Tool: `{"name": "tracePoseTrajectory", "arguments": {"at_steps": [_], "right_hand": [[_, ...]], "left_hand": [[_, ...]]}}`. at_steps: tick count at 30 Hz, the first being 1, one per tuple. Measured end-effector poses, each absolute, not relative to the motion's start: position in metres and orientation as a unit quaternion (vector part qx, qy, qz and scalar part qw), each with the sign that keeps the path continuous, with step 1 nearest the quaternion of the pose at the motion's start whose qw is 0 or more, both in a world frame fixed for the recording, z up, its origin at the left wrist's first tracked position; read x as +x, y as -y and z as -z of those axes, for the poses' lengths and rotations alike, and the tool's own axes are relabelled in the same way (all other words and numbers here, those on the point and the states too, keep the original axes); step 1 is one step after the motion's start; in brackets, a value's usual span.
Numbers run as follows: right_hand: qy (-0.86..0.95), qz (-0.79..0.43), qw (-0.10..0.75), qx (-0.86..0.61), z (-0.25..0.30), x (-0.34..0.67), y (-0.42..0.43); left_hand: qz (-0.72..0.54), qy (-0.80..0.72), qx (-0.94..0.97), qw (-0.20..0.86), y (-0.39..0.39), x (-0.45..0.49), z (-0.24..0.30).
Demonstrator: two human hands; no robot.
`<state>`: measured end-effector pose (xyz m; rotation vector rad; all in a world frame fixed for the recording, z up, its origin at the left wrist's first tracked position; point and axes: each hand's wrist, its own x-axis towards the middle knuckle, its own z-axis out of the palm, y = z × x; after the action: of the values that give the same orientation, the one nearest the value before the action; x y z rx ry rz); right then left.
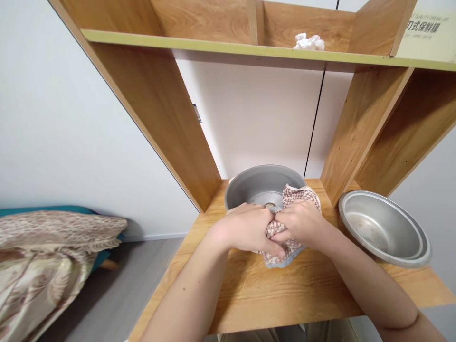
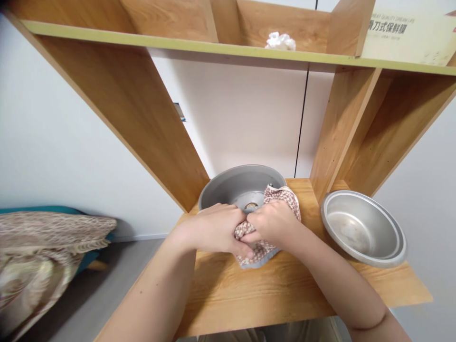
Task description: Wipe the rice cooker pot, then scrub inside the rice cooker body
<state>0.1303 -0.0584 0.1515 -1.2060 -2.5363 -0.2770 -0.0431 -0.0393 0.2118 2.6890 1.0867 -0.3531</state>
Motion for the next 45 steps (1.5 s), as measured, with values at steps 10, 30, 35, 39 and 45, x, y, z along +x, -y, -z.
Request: {"name": "tracePoseTrajectory", "arguments": {"at_steps": [10,30,35,39,45], "right_hand": [[0.922,0.029,0.181,-0.341,-0.162,0.162,0.045],[0.922,0.019,0.193,-0.336,-0.161,0.167,0.042],[0.92,-0.008,0.204,-0.333,-0.161,0.172,0.04],[0.919,-0.029,0.207,-0.334,-0.163,0.175,0.039],[0.912,-0.009,0.209,-0.353,-0.165,0.175,0.038]], "left_hand": [[0.125,-0.347,0.925,0.096,0.037,-0.044,-0.213],[0.113,-0.349,0.925,0.097,0.037,-0.045,-0.212],[0.12,-0.351,0.924,0.091,0.037,-0.045,-0.211],[0.121,-0.347,0.926,0.089,0.037,-0.046,-0.211],[0.115,-0.351,0.925,0.089,0.035,-0.045,-0.209]]}}
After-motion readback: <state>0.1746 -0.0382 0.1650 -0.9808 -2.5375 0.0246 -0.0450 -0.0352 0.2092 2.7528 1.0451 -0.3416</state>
